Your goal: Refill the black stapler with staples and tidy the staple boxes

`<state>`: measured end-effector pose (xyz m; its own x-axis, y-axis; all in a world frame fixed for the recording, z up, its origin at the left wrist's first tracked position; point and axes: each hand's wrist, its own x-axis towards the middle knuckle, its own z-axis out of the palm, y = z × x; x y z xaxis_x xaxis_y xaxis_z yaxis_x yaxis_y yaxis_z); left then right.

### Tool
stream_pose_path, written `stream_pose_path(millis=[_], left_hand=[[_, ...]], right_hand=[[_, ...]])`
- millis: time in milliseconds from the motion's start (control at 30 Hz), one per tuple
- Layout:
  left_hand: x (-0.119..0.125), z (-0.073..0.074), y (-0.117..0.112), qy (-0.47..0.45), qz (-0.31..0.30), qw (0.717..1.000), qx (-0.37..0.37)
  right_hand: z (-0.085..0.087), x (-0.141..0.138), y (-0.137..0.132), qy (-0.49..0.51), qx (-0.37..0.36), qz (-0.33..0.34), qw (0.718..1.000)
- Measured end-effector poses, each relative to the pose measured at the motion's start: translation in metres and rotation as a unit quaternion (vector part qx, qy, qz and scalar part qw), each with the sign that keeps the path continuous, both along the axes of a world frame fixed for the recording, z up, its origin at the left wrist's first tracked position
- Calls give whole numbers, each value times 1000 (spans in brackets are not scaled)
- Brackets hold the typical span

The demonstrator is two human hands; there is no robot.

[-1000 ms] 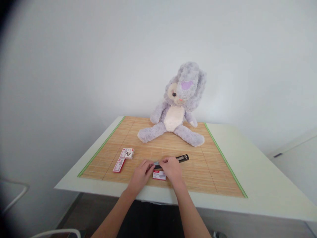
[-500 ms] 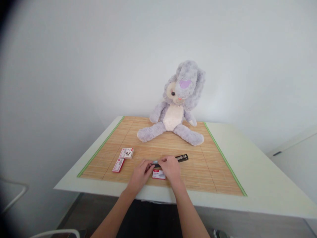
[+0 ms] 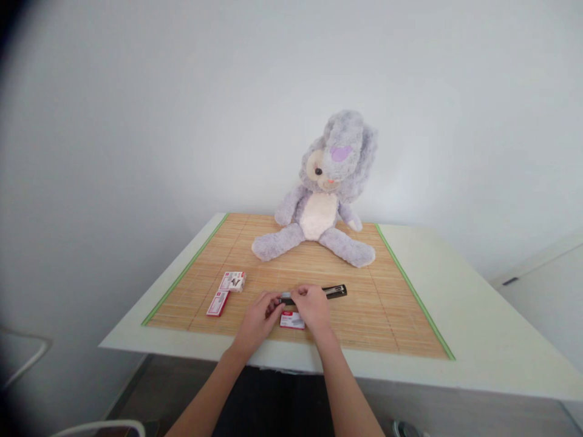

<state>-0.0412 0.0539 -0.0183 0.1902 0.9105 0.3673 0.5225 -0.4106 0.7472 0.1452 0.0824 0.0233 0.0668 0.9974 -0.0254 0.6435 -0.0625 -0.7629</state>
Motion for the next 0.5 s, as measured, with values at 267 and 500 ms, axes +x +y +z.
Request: stream_pose_path(millis=[267, 500], left_hand=[[0, 1, 1, -1, -4, 1000, -5], [0, 4, 0, -10, -8, 1000, -11]], right_hand=[[0, -2, -1, 12, 7, -8, 1000], [9, -7, -4, 28, 42, 6, 999]])
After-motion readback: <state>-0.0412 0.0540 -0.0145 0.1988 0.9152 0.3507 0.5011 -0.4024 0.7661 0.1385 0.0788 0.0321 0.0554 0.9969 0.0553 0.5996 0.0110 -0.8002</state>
